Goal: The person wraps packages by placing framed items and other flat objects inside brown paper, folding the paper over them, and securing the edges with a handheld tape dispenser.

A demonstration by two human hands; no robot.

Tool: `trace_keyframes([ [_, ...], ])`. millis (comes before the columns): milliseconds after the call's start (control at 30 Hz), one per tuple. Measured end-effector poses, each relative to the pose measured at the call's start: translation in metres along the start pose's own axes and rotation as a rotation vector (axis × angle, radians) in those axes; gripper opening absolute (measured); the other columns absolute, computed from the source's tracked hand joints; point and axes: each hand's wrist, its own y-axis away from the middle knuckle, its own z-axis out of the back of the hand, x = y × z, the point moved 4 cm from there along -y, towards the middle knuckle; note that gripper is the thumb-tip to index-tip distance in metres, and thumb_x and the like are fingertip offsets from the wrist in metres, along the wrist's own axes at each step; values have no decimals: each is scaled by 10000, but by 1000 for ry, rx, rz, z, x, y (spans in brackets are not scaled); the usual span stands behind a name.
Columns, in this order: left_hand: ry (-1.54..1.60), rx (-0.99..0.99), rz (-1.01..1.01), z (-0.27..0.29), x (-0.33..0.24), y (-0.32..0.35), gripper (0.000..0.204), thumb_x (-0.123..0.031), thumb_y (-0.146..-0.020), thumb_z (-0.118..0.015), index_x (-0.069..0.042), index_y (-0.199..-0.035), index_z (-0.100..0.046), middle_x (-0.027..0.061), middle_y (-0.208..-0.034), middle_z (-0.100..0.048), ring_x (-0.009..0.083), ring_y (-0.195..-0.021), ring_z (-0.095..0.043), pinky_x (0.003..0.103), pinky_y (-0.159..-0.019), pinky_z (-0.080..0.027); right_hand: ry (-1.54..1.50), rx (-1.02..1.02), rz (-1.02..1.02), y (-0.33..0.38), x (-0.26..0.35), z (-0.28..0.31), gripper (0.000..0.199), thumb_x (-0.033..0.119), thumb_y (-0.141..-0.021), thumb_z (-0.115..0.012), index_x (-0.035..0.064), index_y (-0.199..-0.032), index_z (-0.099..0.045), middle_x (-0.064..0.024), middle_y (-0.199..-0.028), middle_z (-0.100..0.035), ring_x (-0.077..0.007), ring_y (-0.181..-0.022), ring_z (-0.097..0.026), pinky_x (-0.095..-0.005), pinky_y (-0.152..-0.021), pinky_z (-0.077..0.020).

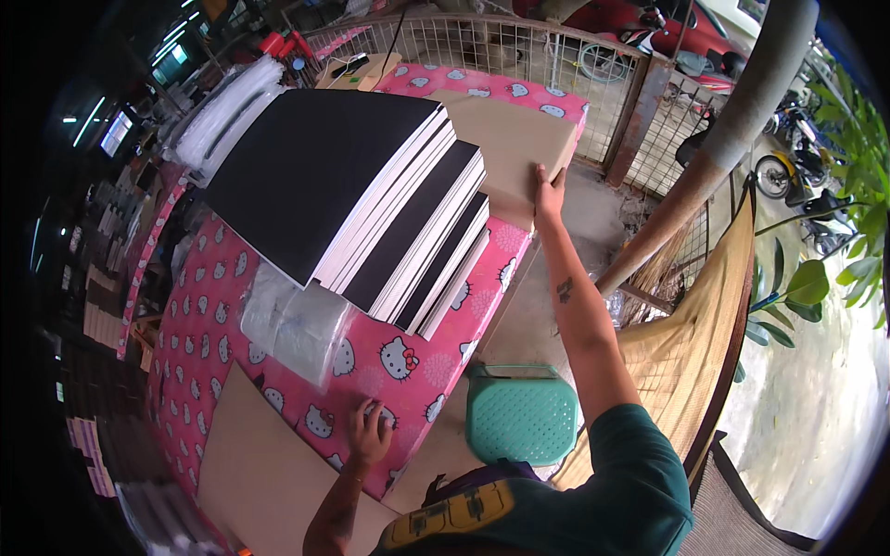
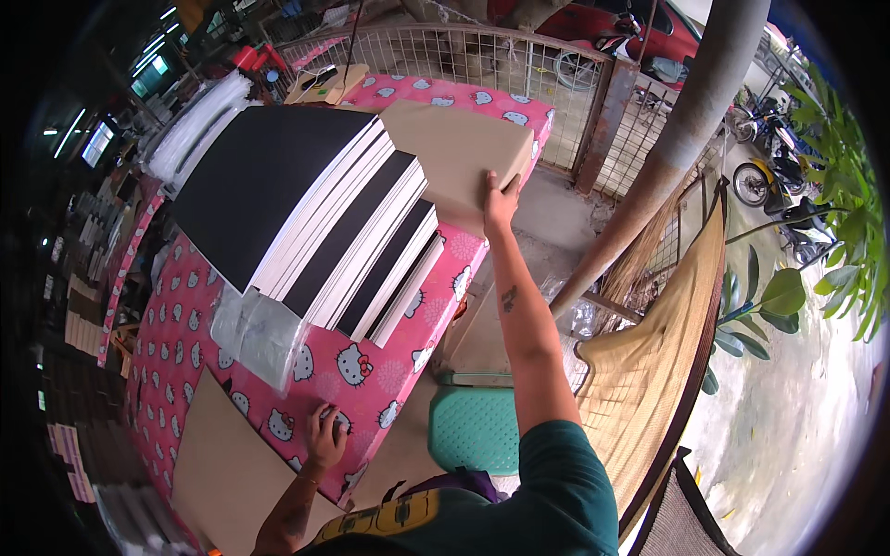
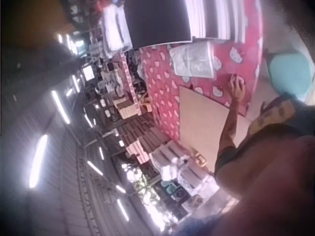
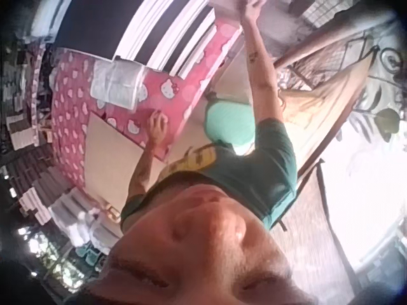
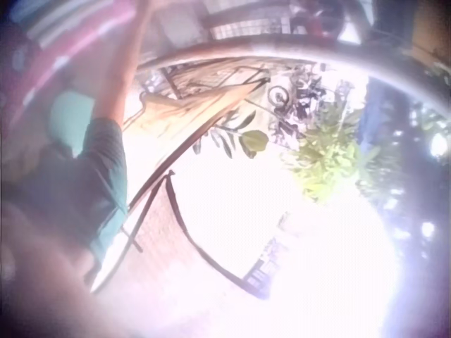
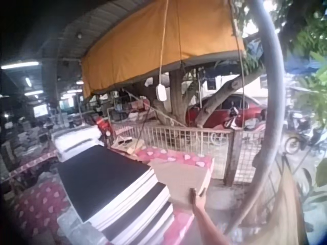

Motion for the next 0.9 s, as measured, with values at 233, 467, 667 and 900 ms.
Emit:
trace_keyframes([
  [233,-5,-15,-14,-2,-4,-5,460,-183,-833,-678,-75,-1272,-595,178,-1320,-518,378,-1091,-536,477,-919,-472,-114,-64,11,-3,16,2,748,309,-918,-652,-18,-1505,-325,-234,-1451,-481,-329,-1297,-519,-372,-1070,-403],
  [467,1,-33,15,6,-2,8,438,-187,-840,-680,-74,-1256,-605,170,-1328,-522,374,-1110,-543,472,-932,-471,-46,8,-55,8,11,-10,793,382,-887,-680,47,-1519,-340,-236,-1351,-574,-313,-1199,-600,-384,-974,-484],
  [667,313,44,186,8,2,-2,424,-181,-883,-664,-48,-1278,-584,204,-1324,-515,393,-1165,-537,458,-968,-460,-227,303,6,-13,-9,16,612,504,-950,-607,68,-1368,-508,-103,-1206,-603,-230,-1068,-592,-388,-876,-498],
  [900,442,-1187,892,96,12,282,340,-119,-934,-652,-55,-1223,-485,160,-1170,-519,328,-1141,-480,464,-1032,-391,145,336,109,322,-130,147,583,382,-1026,-489,-74,-1374,-385,-175,-1306,-501,-273,-1185,-489,-435,-1014,-404],
])
